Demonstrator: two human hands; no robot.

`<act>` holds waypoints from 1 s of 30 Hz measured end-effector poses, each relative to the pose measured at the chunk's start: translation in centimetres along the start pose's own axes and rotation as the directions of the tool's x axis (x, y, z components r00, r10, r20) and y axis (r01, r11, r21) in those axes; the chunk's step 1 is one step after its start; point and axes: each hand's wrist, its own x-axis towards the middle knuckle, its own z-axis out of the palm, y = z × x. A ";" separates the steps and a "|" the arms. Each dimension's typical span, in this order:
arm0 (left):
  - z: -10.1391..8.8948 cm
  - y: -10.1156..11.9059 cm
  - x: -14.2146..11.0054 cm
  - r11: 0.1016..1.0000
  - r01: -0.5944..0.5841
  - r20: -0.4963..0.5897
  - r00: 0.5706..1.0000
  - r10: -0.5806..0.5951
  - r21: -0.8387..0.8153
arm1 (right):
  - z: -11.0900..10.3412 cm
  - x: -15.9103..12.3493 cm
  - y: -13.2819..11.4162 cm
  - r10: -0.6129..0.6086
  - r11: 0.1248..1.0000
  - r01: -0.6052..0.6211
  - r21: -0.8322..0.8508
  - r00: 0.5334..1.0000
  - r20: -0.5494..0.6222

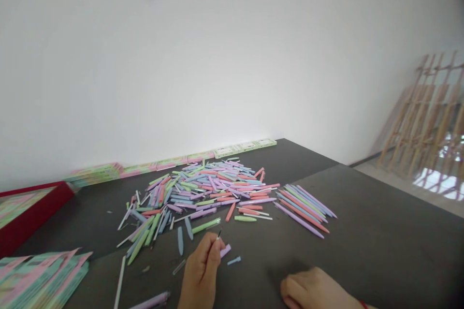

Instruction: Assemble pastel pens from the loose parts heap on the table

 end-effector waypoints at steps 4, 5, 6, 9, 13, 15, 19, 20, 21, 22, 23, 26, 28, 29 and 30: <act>-0.2 -0.6 0.1 0.999 -0.012 -0.014 1.000 0.011 -0.044 | 1.2 7.7 -0.9 -0.149 0.979 0.160 0.125 0.985 -0.091; -0.2 -0.6 0.1 0.999 -0.011 -0.021 1.000 0.010 -0.053 | 1.4 9.6 -1.2 -0.130 0.970 0.154 0.188 0.982 -0.135; -0.2 -0.6 0.2 0.998 -0.007 -0.030 1.000 0.006 -0.062 | 1.4 11.4 -1.4 -0.068 0.957 0.118 0.266 0.980 -0.188; -0.3 -0.4 0.2 0.997 0.008 -0.045 0.999 -0.012 -0.081 | 0.2 14.8 -1.4 0.133 0.865 0.025 0.501 0.952 -0.277; -0.2 -0.2 0.3 0.993 0.023 -0.030 0.999 -0.027 -0.117 | -3.1 13.4 -0.1 0.206 0.816 -0.051 0.576 0.956 -0.207; -0.1 -0.4 0.4 0.991 0.028 -0.036 0.999 -0.033 -0.134 | -3.8 11.1 0.4 0.194 0.849 -0.132 0.511 0.979 -0.069; 0.2 -1.3 0.5 0.973 0.039 -0.053 0.997 -0.053 -0.229 | -2.5 8.6 -0.2 0.088 0.940 -0.087 0.330 0.996 0.011; 0.2 -1.6 0.6 0.964 0.045 -0.059 0.996 -0.063 -0.261 | -1.9 8.7 -0.7 0.058 0.961 -0.057 0.270 0.998 0.001; 0.1 -1.9 0.7 0.955 0.050 -0.064 0.995 -0.072 -0.292 | -1.4 9.1 -1.1 0.038 0.978 -0.036 0.204 0.999 -0.003; 0.0 -2.1 0.7 0.948 0.054 -0.076 0.994 -0.082 -0.315 | -0.9 9.7 -1.6 0.027 0.990 -0.027 0.135 1.000 0.002; -0.1 -2.3 0.8 0.942 0.057 -0.088 0.992 -0.091 -0.330 | -0.4 10.3 -2.0 0.022 0.998 -0.023 0.067 1.000 0.014; -0.4 -2.5 0.9 0.942 0.063 -0.117 0.987 -0.107 -0.331 | 0.6 12.0 -2.8 0.025 0.996 -0.020 -0.090 0.998 0.059; -0.5 -2.4 1.0 0.950 0.056 -0.108 0.990 -0.094 -0.307 | 1.0 12.5 -2.8 0.052 0.991 -0.043 -0.124 0.996 0.070; -0.4 -2.4 1.1 0.958 0.047 -0.097 0.992 -0.077 -0.284 | 1.0 12.6 -2.7 0.071 0.992 -0.064 -0.112 0.995 0.063; -0.4 -2.3 1.1 0.968 0.034 -0.086 0.995 -0.057 -0.248 | 0.9 12.7 -2.5 0.090 0.993 -0.087 -0.074 0.995 0.042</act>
